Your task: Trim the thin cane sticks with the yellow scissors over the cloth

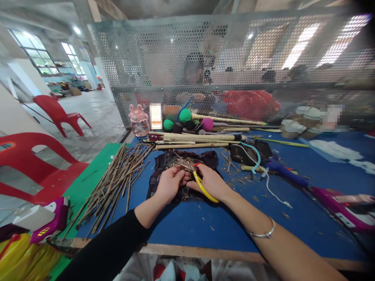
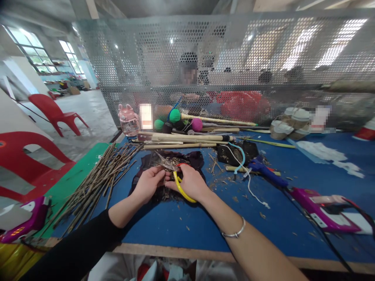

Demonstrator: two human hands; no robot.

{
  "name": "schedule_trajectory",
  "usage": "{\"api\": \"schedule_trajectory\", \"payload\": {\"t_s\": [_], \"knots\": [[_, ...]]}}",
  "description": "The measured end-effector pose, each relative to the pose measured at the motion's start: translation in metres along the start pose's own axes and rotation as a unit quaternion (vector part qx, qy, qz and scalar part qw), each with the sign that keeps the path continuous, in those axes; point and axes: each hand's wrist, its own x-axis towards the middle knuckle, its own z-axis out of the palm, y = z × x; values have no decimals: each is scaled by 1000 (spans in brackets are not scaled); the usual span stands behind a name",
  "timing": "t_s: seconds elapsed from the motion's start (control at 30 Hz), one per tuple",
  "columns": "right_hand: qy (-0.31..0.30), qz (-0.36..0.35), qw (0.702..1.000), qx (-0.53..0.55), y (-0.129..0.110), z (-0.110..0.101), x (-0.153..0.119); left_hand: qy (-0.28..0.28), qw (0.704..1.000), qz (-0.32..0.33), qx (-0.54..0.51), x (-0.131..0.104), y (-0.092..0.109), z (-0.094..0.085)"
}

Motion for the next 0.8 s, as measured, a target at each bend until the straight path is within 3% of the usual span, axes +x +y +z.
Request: {"api": "schedule_trajectory", "payload": {"t_s": [0.37,0.6,0.8], "knots": [[8,-21,999,-34,-4,-2,-2,-8,1000,-13,-2,-5,2,3],[-16,43,996,-78,0,2,-1,-14,1000,3,6,-5,2,3],[7,13,997,-71,-3,2,-1,-10,999,11,52,-4,1,1]]}}
